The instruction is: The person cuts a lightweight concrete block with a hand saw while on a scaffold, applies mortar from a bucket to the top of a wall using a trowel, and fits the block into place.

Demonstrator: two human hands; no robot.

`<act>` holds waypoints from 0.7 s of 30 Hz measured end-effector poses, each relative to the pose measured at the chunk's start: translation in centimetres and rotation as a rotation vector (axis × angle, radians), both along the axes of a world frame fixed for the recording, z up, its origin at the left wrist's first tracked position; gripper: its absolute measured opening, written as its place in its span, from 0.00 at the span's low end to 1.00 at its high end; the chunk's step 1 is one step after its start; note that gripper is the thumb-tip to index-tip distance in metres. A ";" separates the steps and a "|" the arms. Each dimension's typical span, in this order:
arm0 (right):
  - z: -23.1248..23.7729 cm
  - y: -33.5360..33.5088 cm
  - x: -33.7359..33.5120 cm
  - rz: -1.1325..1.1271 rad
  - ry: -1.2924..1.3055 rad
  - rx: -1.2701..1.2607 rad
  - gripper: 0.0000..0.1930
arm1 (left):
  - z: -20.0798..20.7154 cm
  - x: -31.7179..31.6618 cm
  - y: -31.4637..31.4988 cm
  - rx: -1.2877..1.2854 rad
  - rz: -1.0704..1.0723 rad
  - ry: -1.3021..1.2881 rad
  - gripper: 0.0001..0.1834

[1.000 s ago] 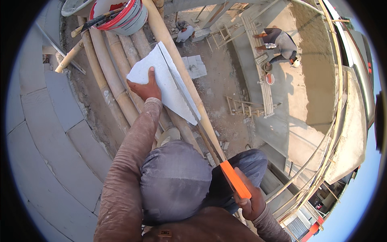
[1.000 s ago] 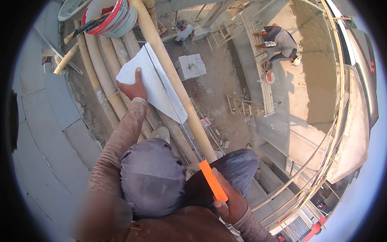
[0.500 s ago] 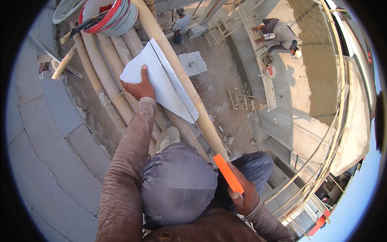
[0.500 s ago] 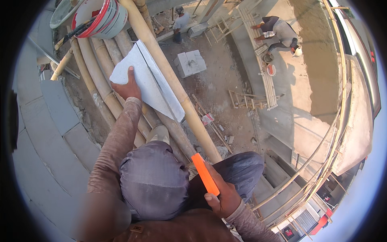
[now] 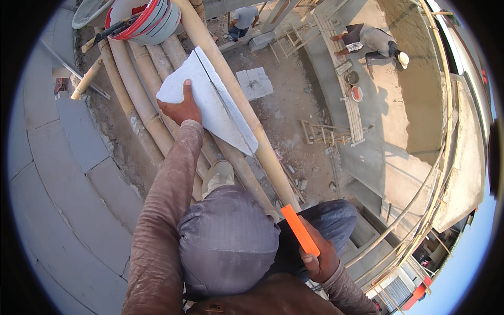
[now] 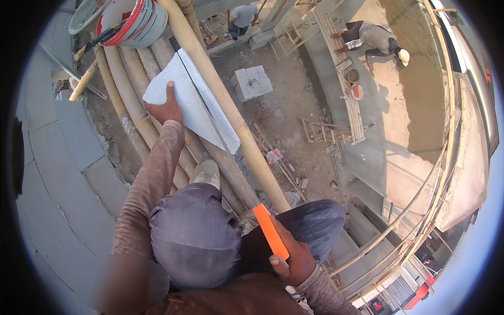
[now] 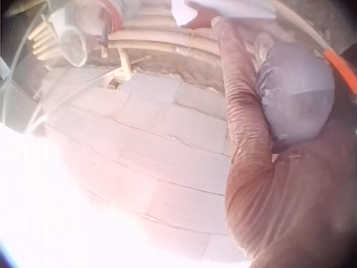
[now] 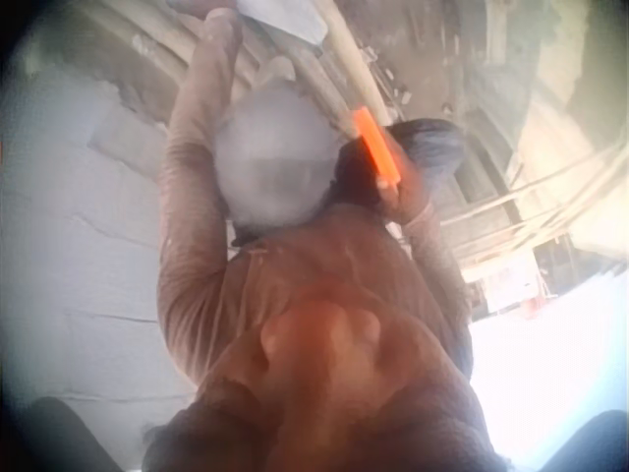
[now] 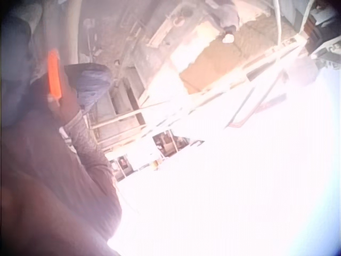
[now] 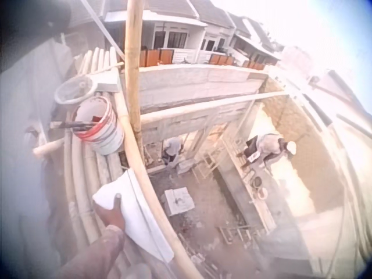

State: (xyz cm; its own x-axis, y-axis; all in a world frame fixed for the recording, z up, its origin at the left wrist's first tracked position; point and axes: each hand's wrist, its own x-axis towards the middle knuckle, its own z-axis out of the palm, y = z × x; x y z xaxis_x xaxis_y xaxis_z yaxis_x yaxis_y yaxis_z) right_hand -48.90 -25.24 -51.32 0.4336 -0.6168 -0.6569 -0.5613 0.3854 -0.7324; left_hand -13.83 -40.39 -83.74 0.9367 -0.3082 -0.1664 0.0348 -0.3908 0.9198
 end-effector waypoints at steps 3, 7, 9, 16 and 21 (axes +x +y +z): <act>3.1 1.4 -1.3 -0.018 0.074 0.060 0.40 | -0.2 -1.5 -0.1 0.028 0.038 0.004 0.46; -7.3 -4.1 4.4 0.024 -0.016 -0.202 0.36 | -0.1 -1.3 -0.2 0.071 0.043 -0.037 0.43; -11.1 -7.7 8.7 -0.002 0.008 -0.196 0.34 | -0.1 -1.0 -1.0 0.031 0.039 -0.045 0.42; -1.3 2.2 -0.9 -0.033 0.048 -0.055 0.42 | 0.0 -1.0 -0.2 -0.052 0.003 0.006 0.42; 1.0 2.1 -1.7 -0.039 0.082 0.055 0.41 | 0.5 -2.2 -0.3 -0.040 -0.017 0.049 0.44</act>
